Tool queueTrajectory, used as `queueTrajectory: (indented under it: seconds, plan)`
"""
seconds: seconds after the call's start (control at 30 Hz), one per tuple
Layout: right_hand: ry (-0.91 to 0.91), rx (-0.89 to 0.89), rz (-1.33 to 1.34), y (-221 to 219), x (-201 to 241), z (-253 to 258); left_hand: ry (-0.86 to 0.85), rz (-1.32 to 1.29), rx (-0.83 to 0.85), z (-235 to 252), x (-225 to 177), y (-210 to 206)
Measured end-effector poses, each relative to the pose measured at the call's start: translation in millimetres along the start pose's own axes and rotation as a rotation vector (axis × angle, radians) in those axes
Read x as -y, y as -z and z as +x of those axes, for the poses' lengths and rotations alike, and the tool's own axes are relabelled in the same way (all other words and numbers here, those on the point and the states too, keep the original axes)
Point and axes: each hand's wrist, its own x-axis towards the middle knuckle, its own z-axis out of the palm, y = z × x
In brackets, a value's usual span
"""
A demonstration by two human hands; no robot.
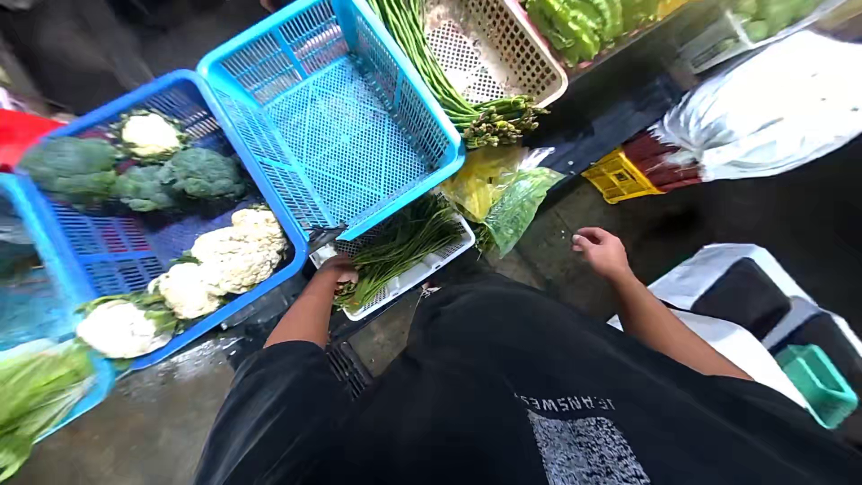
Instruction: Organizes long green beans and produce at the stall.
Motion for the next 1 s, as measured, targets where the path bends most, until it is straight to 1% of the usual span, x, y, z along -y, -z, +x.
queueTrajectory:
  seconds: [0.07,0.1,0.17,0.23,0.33,0.4,0.47,0.57,0.63,0.67,0.7,0.77,0.83,0.87,0.9,0.93,0.97,1.0]
  plan:
    - [0.062,0.088,-0.034,-9,16,4,-0.014,-0.068,-0.045,-28,-9,3]
    - [0.121,0.128,-0.054,-13,25,4,-0.032,-0.033,-0.087,-42,-19,4]
    - [0.275,0.185,-0.096,-22,46,0,-0.035,0.049,-0.177,-81,-48,8]
    - [0.428,0.273,-0.141,-38,68,-8,-0.023,0.051,-0.274,-120,-75,6]
    - [0.669,0.394,-0.25,-68,98,-26,-0.031,0.012,-0.373,-152,-104,4]
    - [0.844,0.416,-0.329,-82,116,-42,-0.049,-0.004,-0.444,-168,-123,0]
    - [1.013,0.398,-0.344,-96,129,-59,-0.063,0.057,-0.488,-181,-144,-7]
    - [1.252,0.357,-0.276,-119,151,-71,-0.094,0.173,-0.549,-214,-188,-15]
    - [1.357,0.345,-0.201,-131,159,-75,-0.135,0.189,-0.589,-237,-212,-24]
    - [1.384,0.338,-0.153,-137,162,-77,-0.16,0.161,-0.604,-246,-218,-28]
    - [1.374,0.357,-0.091,-140,166,-79,-0.19,0.107,-0.621,-253,-220,-30]
    - [1.268,0.428,0.044,-139,174,-87,-0.279,-0.136,-0.638,-264,-211,-31]
    - [1.132,0.491,0.142,-137,174,-90,-0.441,-0.521,-0.608,-266,-183,-34]
    - [1.067,0.506,0.184,-136,171,-88,-0.544,-0.757,-0.597,-260,-166,-41]
    - [1.004,0.513,0.225,-135,169,-83,-0.595,-0.993,-0.59,-248,-149,-50]
    - [0.958,0.508,0.28,-135,165,-78,-0.559,-1.171,-0.594,-231,-135,-62]
    - [0.936,0.492,0.346,-134,160,-73,-0.435,-1.252,-0.59,-208,-126,-77]
    - [0.921,0.486,0.405,-133,156,-69,-0.286,-1.239,-0.565,-180,-121,-96]
